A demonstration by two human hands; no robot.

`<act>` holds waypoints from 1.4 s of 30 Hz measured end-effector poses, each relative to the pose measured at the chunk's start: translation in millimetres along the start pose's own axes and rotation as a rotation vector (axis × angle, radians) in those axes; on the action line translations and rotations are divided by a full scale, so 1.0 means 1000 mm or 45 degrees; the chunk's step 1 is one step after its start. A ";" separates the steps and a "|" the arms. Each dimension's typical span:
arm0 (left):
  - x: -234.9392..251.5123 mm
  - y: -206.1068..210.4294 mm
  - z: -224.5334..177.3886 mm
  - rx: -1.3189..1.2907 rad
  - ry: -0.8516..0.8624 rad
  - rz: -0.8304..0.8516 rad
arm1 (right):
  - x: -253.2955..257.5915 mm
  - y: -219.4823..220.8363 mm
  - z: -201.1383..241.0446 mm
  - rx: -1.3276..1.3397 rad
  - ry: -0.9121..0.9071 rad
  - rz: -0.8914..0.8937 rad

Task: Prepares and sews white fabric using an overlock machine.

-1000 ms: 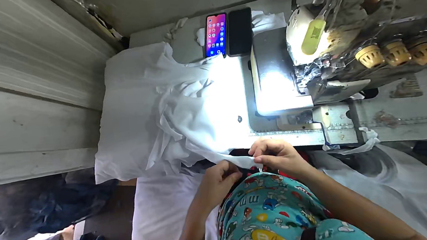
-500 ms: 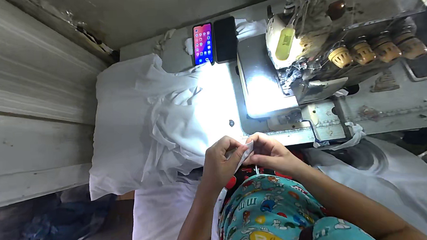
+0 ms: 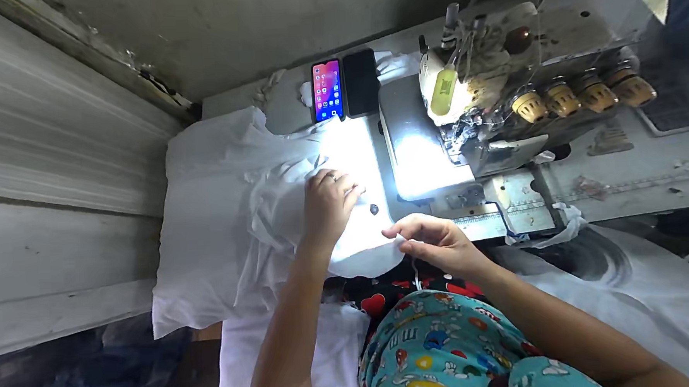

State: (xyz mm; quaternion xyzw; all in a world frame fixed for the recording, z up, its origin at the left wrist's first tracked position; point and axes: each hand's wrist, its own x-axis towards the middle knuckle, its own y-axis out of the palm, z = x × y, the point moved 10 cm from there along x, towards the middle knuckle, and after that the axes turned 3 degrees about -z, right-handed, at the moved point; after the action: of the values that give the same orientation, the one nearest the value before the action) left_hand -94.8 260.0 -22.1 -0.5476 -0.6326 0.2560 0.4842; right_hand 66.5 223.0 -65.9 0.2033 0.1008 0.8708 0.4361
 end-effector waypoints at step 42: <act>-0.041 -0.048 -0.076 -0.568 -0.100 -0.243 | 0.017 -0.003 0.047 -0.329 -0.260 0.044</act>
State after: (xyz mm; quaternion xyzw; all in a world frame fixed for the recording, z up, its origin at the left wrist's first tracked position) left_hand -51.3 193.4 35.3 -0.5684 -0.7408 0.0841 0.3480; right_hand 80.9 238.3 -20.4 0.2348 -0.0605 0.8586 0.4516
